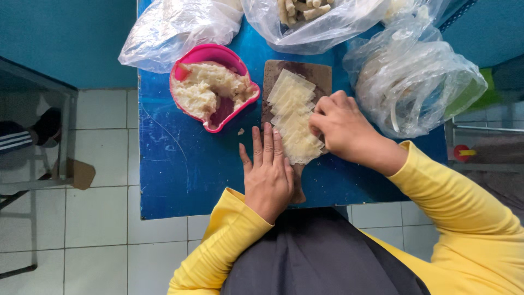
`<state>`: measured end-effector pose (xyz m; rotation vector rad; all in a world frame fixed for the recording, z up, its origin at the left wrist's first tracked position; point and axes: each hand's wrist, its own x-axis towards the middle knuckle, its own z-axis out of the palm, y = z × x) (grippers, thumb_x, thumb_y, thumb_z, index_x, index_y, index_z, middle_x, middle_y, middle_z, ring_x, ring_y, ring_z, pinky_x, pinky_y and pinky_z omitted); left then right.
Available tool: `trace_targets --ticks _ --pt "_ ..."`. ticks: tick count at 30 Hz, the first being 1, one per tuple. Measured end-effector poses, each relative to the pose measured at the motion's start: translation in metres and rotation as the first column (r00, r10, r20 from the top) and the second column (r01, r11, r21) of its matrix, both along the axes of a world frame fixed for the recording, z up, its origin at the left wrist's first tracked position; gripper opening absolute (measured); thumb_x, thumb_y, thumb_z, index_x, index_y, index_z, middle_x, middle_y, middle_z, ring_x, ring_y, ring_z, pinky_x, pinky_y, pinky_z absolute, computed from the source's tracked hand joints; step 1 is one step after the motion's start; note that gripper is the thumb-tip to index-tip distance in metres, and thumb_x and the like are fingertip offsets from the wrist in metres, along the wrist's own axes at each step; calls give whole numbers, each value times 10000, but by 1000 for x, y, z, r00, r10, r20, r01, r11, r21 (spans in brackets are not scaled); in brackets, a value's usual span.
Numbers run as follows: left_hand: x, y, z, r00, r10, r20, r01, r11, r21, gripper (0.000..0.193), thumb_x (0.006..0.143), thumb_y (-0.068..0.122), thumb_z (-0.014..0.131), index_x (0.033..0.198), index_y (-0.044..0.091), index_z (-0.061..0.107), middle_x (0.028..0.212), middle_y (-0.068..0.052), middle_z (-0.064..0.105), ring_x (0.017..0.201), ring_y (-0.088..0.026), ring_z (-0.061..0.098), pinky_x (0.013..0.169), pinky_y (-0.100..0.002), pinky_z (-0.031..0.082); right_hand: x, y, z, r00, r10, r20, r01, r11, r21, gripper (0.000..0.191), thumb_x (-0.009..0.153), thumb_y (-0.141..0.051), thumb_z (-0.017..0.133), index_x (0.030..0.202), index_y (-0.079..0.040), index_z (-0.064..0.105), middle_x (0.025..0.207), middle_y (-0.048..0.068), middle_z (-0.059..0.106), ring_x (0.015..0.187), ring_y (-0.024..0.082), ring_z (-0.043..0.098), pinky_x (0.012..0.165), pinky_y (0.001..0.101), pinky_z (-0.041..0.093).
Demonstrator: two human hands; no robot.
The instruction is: The person sits at a blue table and folds filled pastries. They take square dough wrappers, spoon filling from a pink bowl onto a wrapper using a spoon, fold the wrapper over into a triangle, press the edges closed, and stack the finished pastries on a wooden board, repeating the cycle.
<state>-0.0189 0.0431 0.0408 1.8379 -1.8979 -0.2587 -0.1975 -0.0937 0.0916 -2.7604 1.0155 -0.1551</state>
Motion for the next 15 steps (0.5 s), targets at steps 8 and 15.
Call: trace_targets --ticks 8,15 --pt "2 -1 1 1000 6 22 -6 1000 -12 620 1011 251 444 1542 -67 405 1688 -221 242 1592 -397 128 1256 -608 52 24 10 -7 846 -33 -532 -299 796 -526 221 815 -238 572 907 -120 734 1057 61 561 1107 262 461 913 399 341" --pt "6 1 3 1000 3 24 -2 1000 -17 635 1002 259 439 1544 -68 398 1690 -216 235 1588 -401 130 1252 -605 49 15 25 19 761 -238 -603 -243 758 -606 253 829 -220 568 1002 -135 730 1100 49 563 1099 239 463 909 377 334"
